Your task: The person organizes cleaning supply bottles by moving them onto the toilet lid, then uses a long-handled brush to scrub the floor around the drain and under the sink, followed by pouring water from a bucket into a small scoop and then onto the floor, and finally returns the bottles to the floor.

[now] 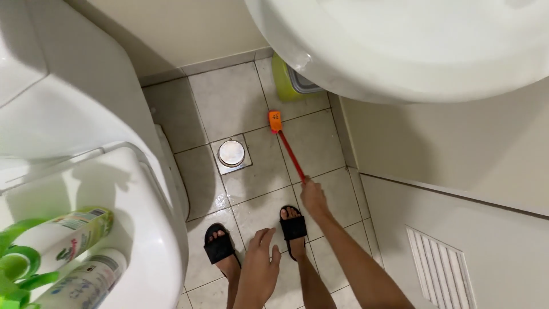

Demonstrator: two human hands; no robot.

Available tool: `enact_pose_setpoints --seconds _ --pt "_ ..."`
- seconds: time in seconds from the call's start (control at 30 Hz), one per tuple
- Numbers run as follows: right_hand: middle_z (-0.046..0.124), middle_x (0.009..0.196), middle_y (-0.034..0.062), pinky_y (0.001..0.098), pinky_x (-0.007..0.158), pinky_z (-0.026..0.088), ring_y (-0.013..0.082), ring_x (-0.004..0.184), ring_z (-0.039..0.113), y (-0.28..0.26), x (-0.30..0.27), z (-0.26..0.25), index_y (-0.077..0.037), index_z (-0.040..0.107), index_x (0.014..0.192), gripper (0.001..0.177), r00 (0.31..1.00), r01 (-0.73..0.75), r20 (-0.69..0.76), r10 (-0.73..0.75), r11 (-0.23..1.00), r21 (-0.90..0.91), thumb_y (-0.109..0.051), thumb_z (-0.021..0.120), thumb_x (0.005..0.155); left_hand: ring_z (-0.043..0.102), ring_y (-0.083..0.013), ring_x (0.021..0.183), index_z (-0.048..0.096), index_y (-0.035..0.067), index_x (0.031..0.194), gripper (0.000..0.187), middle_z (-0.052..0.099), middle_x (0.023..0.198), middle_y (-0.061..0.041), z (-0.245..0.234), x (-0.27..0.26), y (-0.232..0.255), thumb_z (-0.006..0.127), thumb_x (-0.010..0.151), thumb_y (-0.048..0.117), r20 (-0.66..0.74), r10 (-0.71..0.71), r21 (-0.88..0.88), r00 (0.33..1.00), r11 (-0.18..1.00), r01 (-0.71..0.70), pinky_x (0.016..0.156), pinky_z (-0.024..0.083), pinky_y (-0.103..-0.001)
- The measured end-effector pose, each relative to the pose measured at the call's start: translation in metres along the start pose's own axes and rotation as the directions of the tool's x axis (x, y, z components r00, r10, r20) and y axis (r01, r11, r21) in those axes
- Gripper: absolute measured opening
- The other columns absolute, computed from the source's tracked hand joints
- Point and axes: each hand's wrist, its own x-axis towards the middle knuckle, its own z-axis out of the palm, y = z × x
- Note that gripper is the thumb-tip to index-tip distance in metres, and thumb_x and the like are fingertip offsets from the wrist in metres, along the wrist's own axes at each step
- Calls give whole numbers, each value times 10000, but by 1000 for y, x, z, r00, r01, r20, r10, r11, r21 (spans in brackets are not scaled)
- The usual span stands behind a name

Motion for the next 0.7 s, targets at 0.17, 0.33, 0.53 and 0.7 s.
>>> enact_pose_setpoints --seconds 0.17,0.33,0.53,0.7 --pt "691 1069 222 455 591 600 381 801 719 20 36 -61 -19 613 1249 267 945 -324 46 325 946 -25 -118 459 1055 562 -346 1248 535 76 1430 467 542 1394 -121 -30 3 3 543 968 148 66 -75 43 995 996 72 1038 466 -405" --pt "719 998 219 392 499 591 335 757 730 56 66 -81 -1 625 1267 300 922 -386 42 384 906 177 -188 491 1076 577 -342 1241 547 28 1348 391 583 1362 -126 -18 7 -7 535 972 131 38 -61 -54 997 997 63 1027 480 -393" --pt "671 1130 246 425 495 627 355 786 705 20 41 -55 -87 503 1439 387 924 -370 139 356 925 85 -198 452 1072 589 -359 1193 583 73 1378 444 593 1323 -132 17 10 -4 559 937 112 37 -47 -81 998 995 50 1002 485 -407" --pt "699 1082 208 395 488 629 333 753 718 19 63 -79 -58 539 1373 356 905 -419 138 402 899 129 -227 460 1070 579 -365 1191 583 78 1373 439 591 1309 -132 30 21 12 557 937 113 103 -63 -39 993 997 67 1001 472 -427"
